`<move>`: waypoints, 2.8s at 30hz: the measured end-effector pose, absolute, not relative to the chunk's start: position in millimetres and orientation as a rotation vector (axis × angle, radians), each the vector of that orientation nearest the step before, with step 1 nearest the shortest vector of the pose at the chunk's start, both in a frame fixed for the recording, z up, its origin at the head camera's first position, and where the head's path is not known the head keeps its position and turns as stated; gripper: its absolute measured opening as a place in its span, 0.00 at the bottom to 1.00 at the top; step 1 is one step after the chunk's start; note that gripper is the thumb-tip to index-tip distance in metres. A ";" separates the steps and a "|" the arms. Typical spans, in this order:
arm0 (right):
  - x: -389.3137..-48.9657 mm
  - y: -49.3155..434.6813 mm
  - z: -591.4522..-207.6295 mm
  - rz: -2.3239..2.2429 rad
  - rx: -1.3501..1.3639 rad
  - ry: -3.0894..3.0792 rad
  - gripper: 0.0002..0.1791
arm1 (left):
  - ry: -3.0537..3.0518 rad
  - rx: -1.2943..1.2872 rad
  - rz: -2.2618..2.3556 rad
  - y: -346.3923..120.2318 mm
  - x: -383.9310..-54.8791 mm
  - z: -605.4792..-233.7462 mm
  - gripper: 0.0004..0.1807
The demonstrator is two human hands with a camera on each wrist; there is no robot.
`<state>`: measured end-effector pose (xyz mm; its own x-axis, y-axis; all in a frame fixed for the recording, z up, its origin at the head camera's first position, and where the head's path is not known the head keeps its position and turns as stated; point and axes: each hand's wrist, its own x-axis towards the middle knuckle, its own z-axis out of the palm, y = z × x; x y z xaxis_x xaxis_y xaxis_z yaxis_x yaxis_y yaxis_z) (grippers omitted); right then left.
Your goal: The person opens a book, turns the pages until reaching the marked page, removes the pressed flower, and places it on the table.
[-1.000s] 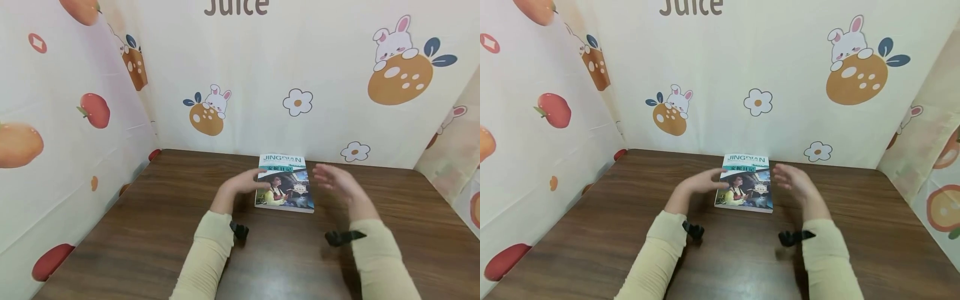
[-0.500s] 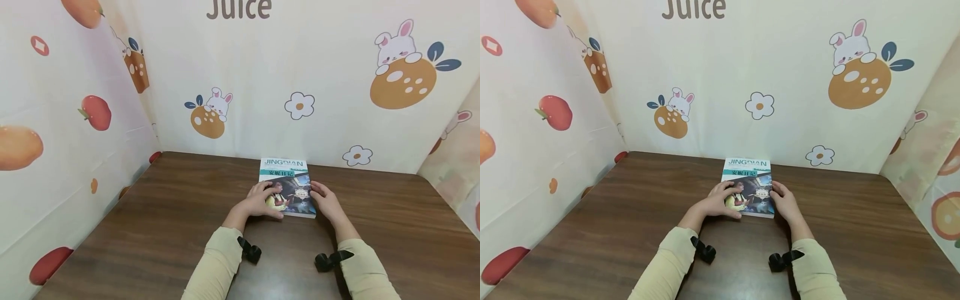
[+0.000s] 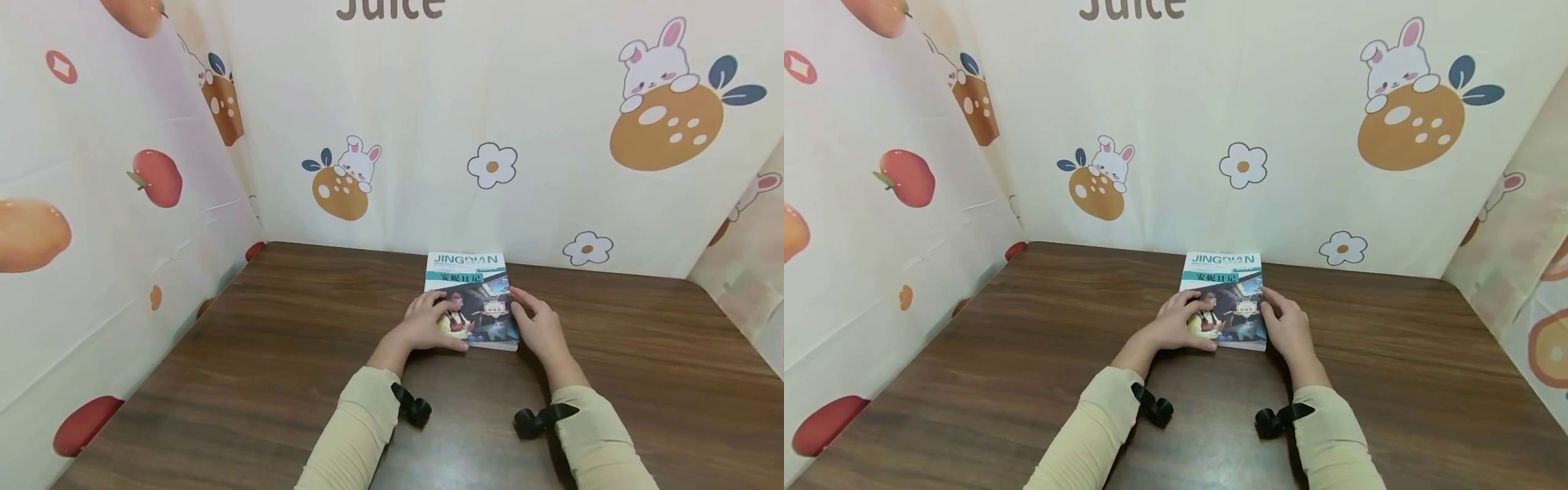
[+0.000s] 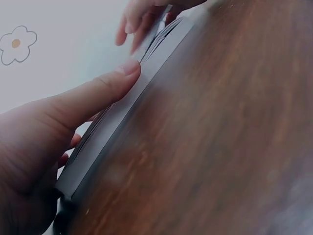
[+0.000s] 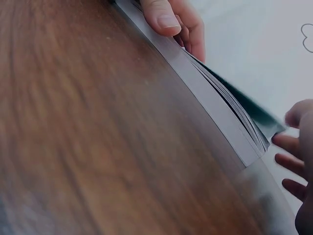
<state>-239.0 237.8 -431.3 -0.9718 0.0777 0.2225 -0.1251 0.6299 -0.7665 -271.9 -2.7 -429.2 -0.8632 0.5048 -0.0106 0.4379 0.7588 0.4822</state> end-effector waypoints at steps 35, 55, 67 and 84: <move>-243.7 238.4 -436.8 1.358 0.001 -2.523 0.24 | 3.265 1.480 1.029 27.3 -255.5 -408.8 0.25; -245.1 238.8 -432.9 1.269 -0.120 -2.773 0.30 | 3.388 1.298 1.884 -32.9 -278.1 -386.8 0.18; -245.4 239.5 -433.9 1.231 -0.134 -2.806 0.30 | 3.283 1.310 1.955 -85.2 -283.7 -375.8 0.09; -245.5 239.8 -432.8 1.206 -0.135 -2.826 0.30 | 2.936 0.124 1.368 -140.4 -273.7 -352.0 0.23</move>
